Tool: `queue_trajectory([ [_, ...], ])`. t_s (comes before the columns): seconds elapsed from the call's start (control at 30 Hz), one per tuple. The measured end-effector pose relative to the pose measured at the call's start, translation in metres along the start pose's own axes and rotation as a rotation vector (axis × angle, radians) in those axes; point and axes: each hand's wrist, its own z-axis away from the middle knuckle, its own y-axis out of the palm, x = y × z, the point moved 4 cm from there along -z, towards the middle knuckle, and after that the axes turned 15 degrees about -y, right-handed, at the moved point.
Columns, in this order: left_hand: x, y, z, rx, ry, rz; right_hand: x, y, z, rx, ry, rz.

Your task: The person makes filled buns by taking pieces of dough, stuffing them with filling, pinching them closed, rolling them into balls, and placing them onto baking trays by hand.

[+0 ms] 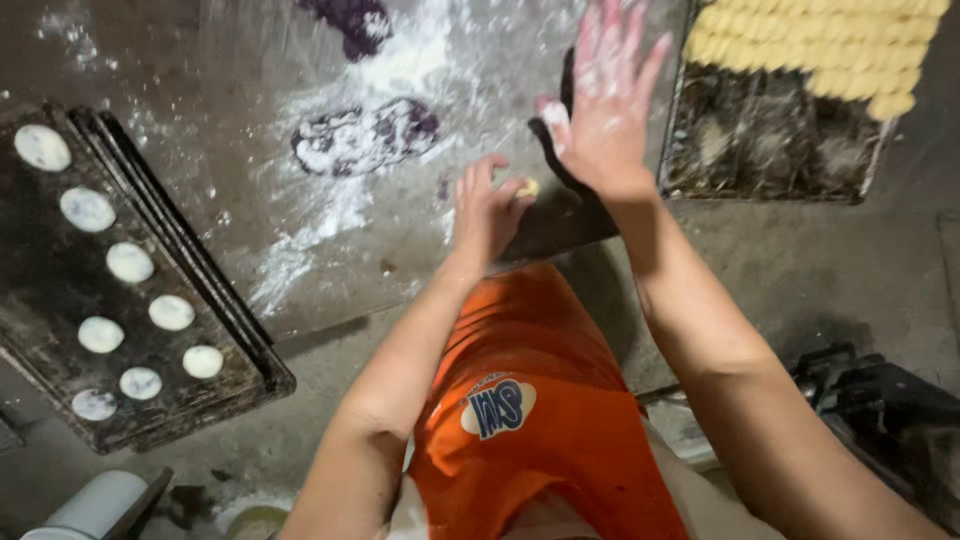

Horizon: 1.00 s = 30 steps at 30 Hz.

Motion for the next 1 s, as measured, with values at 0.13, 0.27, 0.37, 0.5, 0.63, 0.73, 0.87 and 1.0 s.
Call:
queue_trajectory([
  [0.13,0.012,-0.029,0.001,0.047,-0.103,-0.066,0.037,0.011,-0.004,-0.068,-0.015,0.034],
  [0.27,0.045,-0.076,0.030,0.048,-0.121,-0.085,0.094,0.066,-0.016,0.255,-0.086,-0.051],
  [0.37,0.060,-0.101,0.066,0.067,-0.178,-0.026,0.089,0.070,-0.015,0.148,-0.085,-0.126],
  [0.5,0.068,-0.107,0.063,0.088,-0.193,0.047,0.079,0.075,-0.020,0.124,-0.093,-0.254],
  [0.63,0.059,-0.097,0.062,0.097,-0.122,0.025,0.079,0.072,-0.032,-0.033,-0.156,-0.092],
  [0.73,0.046,-0.100,0.060,0.070,-0.069,0.161,0.087,0.070,-0.027,0.009,-0.152,-0.130],
  [0.87,0.033,-0.101,0.069,0.129,-0.115,0.130,0.094,0.073,-0.010,-0.164,-0.153,-0.043],
  [1.0,0.035,-0.068,0.047,0.159,-0.129,0.060,0.088,0.104,0.006,-0.223,-0.476,0.023],
])
